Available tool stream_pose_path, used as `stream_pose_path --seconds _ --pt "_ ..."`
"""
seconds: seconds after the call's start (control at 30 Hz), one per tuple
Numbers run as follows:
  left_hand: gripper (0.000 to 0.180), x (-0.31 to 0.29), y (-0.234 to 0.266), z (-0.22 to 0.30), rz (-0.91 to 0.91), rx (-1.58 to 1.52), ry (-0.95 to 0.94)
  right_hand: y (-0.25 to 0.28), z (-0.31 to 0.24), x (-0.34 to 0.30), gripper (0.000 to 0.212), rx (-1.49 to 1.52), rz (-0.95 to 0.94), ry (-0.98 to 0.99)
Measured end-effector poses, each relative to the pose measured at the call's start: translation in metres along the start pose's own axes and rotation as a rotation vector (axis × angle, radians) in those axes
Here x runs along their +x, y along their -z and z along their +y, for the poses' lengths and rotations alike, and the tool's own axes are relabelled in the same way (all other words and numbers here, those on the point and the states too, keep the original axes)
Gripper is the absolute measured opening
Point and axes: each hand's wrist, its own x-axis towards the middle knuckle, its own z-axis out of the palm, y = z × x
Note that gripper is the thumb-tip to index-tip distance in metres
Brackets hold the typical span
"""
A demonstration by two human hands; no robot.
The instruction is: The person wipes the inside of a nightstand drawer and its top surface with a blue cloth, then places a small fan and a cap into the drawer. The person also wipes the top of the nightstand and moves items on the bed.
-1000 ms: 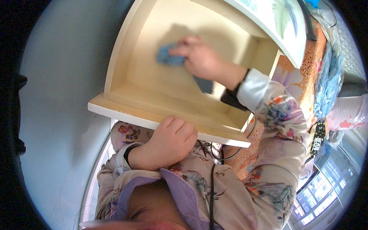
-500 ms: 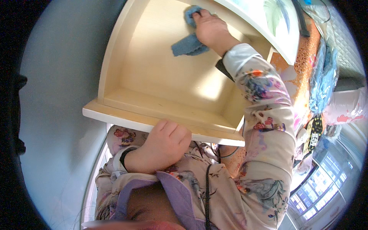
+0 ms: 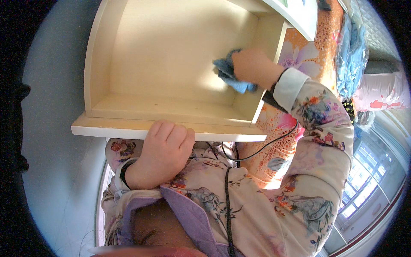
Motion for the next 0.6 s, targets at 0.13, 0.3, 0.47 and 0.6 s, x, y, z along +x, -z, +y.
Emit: stream_pose_path --seconds 0.13,0.3,0.47,0.6 --pt "0.019 -0.001 -0.001 -0.001 0.017 0.002 -0.013 -0.026 -0.031 -0.01 0.027 0.275 -0.308 0.295" --pt "0.028 -0.003 -0.001 0.004 -0.025 0.011 0.018 -0.037 -0.044 0.015 0.032 0.457 -0.414 0.423" --pt "0.028 -0.003 -0.001 0.005 -0.027 -0.001 -0.002 0.002 -0.082 0.043 0.029 0.546 -0.243 0.566" --pt "0.028 -0.003 -0.002 0.005 -0.008 0.0 0.01 0.035 -0.13 0.082 0.033 0.164 -0.197 0.881"
